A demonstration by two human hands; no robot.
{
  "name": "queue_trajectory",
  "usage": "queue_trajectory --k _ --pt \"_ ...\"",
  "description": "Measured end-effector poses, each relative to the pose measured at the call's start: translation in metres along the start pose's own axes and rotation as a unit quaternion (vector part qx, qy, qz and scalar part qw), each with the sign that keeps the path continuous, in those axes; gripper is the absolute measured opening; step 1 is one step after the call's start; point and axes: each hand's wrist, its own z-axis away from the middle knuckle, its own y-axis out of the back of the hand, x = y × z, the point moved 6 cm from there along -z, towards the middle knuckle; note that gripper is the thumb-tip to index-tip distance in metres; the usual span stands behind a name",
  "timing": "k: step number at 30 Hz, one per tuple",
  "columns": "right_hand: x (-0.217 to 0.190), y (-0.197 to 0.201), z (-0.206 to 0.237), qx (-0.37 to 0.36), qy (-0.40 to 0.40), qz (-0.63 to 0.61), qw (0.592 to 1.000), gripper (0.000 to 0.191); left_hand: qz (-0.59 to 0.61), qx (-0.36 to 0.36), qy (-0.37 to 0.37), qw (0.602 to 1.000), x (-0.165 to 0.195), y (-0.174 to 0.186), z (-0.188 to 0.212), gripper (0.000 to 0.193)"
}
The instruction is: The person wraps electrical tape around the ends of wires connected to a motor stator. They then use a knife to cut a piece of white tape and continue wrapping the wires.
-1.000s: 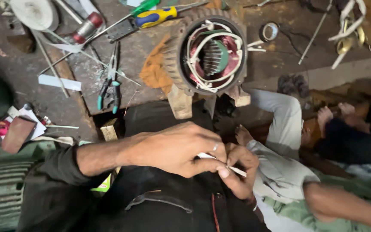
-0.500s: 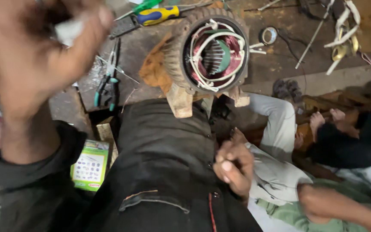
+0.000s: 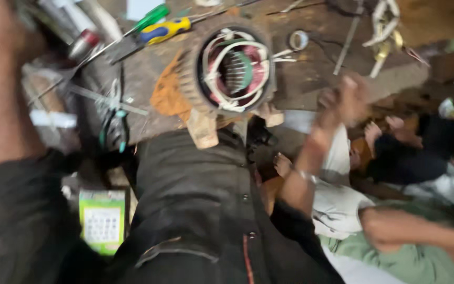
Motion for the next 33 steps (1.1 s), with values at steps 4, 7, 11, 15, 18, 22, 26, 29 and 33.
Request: queue_trajectory --k 4,7,11,15,18,22,26,29,33 --pt "0.079 -0.052 -0.011 -0.056 -0.28 -0.176 0.942 0.03 0.031 -0.025 -0.005 0.999 0.033 0.003 0.003 0.051" --pt "0.088 -0.075 -0.018 -0.014 -0.25 -0.213 0.945 0.04 0.043 -0.03 0.0 0.999 0.056 0.015 0.009 0.051" --pt "0.075 -0.095 -0.024 -0.079 -0.19 -0.209 0.956 0.052 0.076 -0.025 0.011 0.997 0.07 0.024 0.014 0.051" --pt "0.063 -0.077 -0.016 -0.118 -0.049 -0.077 0.989 0.044 0.154 0.018 0.004 0.988 0.081 0.031 0.008 0.051" --pt "0.064 -0.045 0.001 -0.103 0.043 0.108 0.988 0.04 0.266 0.061 -0.014 0.962 0.089 0.042 0.011 0.052" --pt "0.073 0.007 0.039 -0.052 0.015 0.224 0.973 0.023 0.44 0.047 -0.08 0.893 0.134 0.099 0.044 0.052" --pt "0.036 0.049 0.092 0.042 -0.036 0.172 0.984 0.019 0.57 -0.115 -0.209 0.787 0.22 0.167 0.073 0.053" --pt "-0.023 0.035 0.133 -0.078 0.027 0.136 0.987 0.019 0.575 -0.294 -0.314 0.696 0.299 0.171 0.084 0.054" --pt "-0.072 -0.015 0.168 -0.305 0.099 0.137 0.937 0.021 0.532 -0.28 -0.475 0.643 0.37 0.132 0.125 0.051"
